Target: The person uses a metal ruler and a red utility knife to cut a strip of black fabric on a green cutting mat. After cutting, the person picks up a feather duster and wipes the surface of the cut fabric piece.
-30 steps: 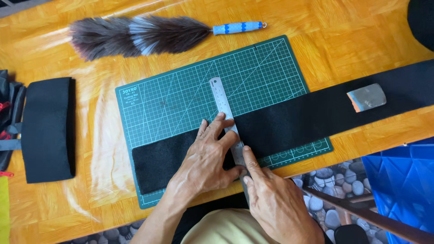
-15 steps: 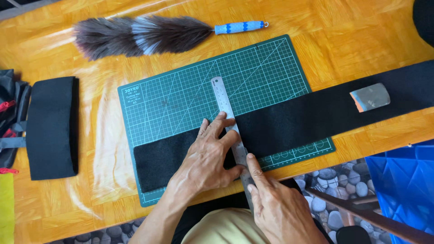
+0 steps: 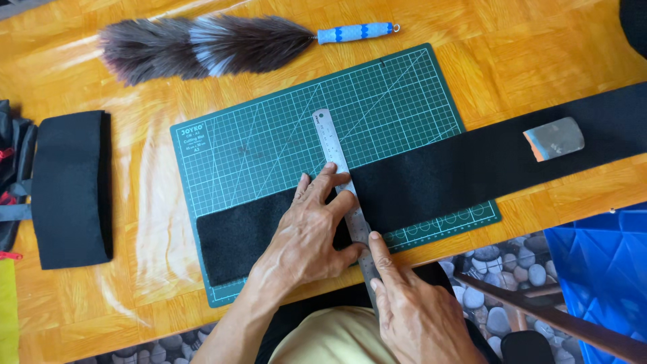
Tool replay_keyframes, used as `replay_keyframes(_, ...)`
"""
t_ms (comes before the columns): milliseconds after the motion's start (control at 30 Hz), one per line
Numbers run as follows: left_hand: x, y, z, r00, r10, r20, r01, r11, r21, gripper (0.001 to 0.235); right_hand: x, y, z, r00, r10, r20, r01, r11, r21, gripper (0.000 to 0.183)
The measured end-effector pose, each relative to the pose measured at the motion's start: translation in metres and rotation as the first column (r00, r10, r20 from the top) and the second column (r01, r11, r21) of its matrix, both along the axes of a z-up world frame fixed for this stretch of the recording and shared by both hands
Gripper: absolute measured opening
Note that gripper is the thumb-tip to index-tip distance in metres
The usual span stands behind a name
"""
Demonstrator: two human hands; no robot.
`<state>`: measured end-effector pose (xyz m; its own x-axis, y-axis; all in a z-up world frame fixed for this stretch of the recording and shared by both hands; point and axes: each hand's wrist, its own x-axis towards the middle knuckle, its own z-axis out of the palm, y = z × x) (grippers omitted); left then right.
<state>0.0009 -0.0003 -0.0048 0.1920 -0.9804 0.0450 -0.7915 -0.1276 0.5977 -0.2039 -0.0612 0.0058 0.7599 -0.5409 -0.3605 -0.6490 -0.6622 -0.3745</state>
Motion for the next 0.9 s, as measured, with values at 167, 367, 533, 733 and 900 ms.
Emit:
replay_keyframes(167, 0.000, 0.000, 0.000, 1.000, -0.003, 0.010, 0.003, 1.000, 0.016, 0.064, -0.001, 0.001, 0.001, 1.000, -0.002, 0.004, 0.002, 1.000, -0.003, 0.074)
replay_keyframes(367, -0.001, 0.000, 0.005, 1.000, 0.015, -0.001, -0.015, 1.000, 0.018, 0.063, -0.010, 0.004, -0.006, 0.994, -0.019, -0.103, 0.018, 1.000, -0.009, 0.077)
replay_keyframes(533, 0.000, -0.002, 0.004, 1.000, 0.000, -0.022, 0.000, 1.000, 0.019, 0.062, -0.012, 0.005, -0.001, 0.995, 0.000, -0.102, -0.004, 0.999, -0.038, 0.078)
replay_keyframes(733, 0.000, -0.001, 0.006, 1.000, 0.013, 0.002, -0.014, 0.999, 0.035, 0.064, -0.019, 0.007, -0.004, 0.981, 0.003, -0.195, -0.005, 1.000, -0.008, 0.081)
replay_keyframes(900, -0.001, -0.002, 0.005, 1.000, 0.014, -0.008, -0.014, 0.998, 0.057, 0.062, -0.022, 0.008, -0.004, 0.983, 0.004, -0.182, 0.001, 1.000, 0.029, 0.079)
